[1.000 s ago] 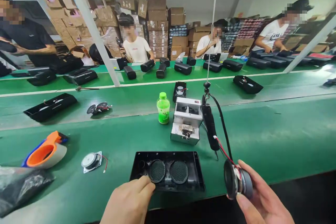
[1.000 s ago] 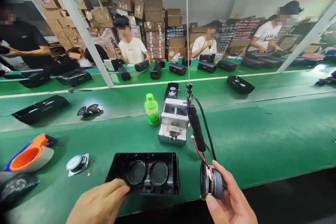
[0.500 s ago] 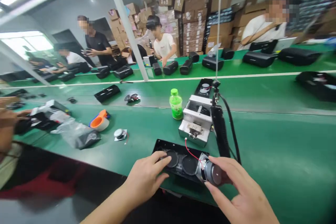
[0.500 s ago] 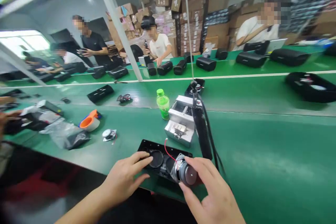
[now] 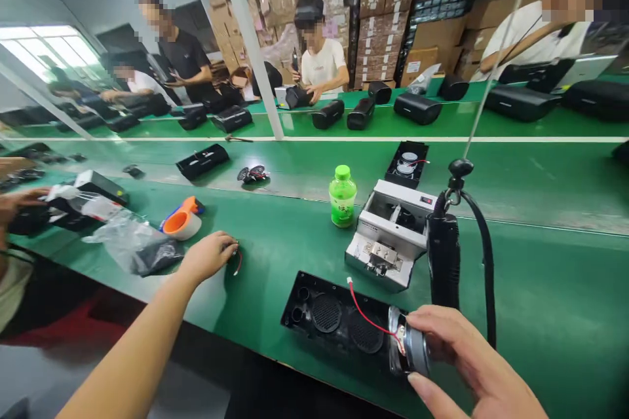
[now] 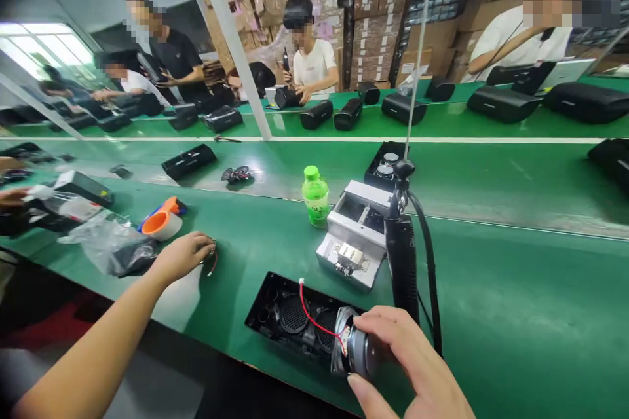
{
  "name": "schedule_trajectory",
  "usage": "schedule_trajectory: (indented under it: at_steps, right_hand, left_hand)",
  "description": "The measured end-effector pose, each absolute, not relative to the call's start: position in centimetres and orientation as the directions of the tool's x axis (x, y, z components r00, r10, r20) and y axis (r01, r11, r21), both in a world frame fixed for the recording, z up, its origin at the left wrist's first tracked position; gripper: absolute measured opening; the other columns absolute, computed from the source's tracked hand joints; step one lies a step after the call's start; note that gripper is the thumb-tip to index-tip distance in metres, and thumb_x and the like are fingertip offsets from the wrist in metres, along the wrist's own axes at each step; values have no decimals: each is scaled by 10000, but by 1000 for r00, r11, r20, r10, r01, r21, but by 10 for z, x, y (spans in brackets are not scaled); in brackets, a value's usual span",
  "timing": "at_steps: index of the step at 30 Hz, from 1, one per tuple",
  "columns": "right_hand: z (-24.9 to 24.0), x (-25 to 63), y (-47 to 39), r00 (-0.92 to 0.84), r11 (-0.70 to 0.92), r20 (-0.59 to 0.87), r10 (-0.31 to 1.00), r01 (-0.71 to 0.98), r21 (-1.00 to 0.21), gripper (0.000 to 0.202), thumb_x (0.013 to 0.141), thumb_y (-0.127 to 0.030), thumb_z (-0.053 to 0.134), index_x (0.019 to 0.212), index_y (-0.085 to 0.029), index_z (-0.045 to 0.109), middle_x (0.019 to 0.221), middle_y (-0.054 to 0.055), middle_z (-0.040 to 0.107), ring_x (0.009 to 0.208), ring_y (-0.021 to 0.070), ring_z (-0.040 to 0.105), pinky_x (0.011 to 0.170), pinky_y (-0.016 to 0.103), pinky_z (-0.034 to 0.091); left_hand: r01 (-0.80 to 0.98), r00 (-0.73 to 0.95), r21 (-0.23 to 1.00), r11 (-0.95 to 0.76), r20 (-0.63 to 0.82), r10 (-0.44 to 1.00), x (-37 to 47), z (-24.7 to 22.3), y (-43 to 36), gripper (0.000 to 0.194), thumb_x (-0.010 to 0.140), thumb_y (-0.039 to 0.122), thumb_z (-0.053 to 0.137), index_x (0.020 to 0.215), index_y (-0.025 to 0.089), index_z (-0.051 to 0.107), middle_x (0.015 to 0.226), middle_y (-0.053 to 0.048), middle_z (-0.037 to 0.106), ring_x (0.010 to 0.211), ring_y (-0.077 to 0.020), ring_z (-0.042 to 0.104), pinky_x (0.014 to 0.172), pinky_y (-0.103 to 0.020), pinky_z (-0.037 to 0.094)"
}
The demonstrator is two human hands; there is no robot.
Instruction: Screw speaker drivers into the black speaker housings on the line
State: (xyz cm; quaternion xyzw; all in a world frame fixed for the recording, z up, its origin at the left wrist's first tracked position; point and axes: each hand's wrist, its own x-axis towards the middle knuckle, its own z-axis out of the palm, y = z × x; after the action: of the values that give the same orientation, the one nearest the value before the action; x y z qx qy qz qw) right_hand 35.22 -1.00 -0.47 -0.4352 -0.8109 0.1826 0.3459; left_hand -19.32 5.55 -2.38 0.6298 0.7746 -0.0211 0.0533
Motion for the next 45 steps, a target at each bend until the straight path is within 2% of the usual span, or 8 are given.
schedule_trajectory:
  at_steps: [8,14,18,24,30,35,40,45]
  right_hand:
    - [27,307,2,-547,584,226,806,674,-453,385,1007,-305,649,1387,-330,594,1243,51,783,991,187,829,840,259,725]
    - [14,297,2,-613,595,20,790,759,-264,411,1014,-295,679,1406,-307,556,1292,44,780,1040,223,812,828,394,747]
    - [8,295,4,-620,607,3,785,768,-202,443,997,-285,727,1413,-284,575,1323,40,796,1103,238,812,907,416,732]
    - [7,286,10,-640,632,-18,768,762,-138,486,921,-229,811,1372,-270,637,1295,29,816,1067,253,821,901,408,720]
    - [17,282,5,-662,659,-31,749,749,-66,480,973,-340,762,1420,-231,625,1301,100,789,1040,320,807,760,470,707]
    - [24,248,8,-676,685,-152,721,728,12,243,1071,-213,543,1203,-249,744,973,55,799,773,222,745,639,374,556]
    - [8,212,29,-602,635,-302,739,773,13,200,843,-49,749,761,-215,676,602,-16,661,464,162,556,447,340,178]
    - [6,212,33,-574,598,-316,756,801,-23,217,801,-19,707,761,-204,599,629,-25,622,498,147,517,513,338,121]
  left_hand:
    - [995,-22,92,25,-32,999,-216,-45,40,394,867,301,580,1183,308,816,1475,-22,714,1339,-332,679,1204,-483,546]
    - [985,-17,170,-13,176,984,-206,-50,39,380,1001,551,463,920,289,725,1193,-28,803,1067,-299,750,944,-437,641]
    - [912,-135,409,23,245,960,-181,-50,27,373,1043,567,476,975,332,757,1198,6,816,1036,-260,774,837,-372,635]
    - [903,-7,427,-43,114,993,-164,-60,16,430,958,665,500,1069,417,833,1273,5,817,1188,-304,740,1114,-470,573]
    - [850,48,492,-189,285,957,-165,-71,6,282,1013,516,630,1196,357,774,1334,-67,751,1178,-326,727,1056,-507,577]
    - [881,132,373,-292,400,907,-160,-77,4,291,1057,298,618,1334,301,706,1406,-135,699,1204,-352,702,1075,-563,531]
    - [888,137,352,-296,412,901,-158,-80,7,176,1047,330,669,1191,276,756,1260,-116,739,1074,-325,727,984,-510,554]
    - [849,15,484,-214,382,924,-157,-75,3,207,1106,332,572,1124,261,765,1209,-88,760,1110,-295,718,1011,-496,543]
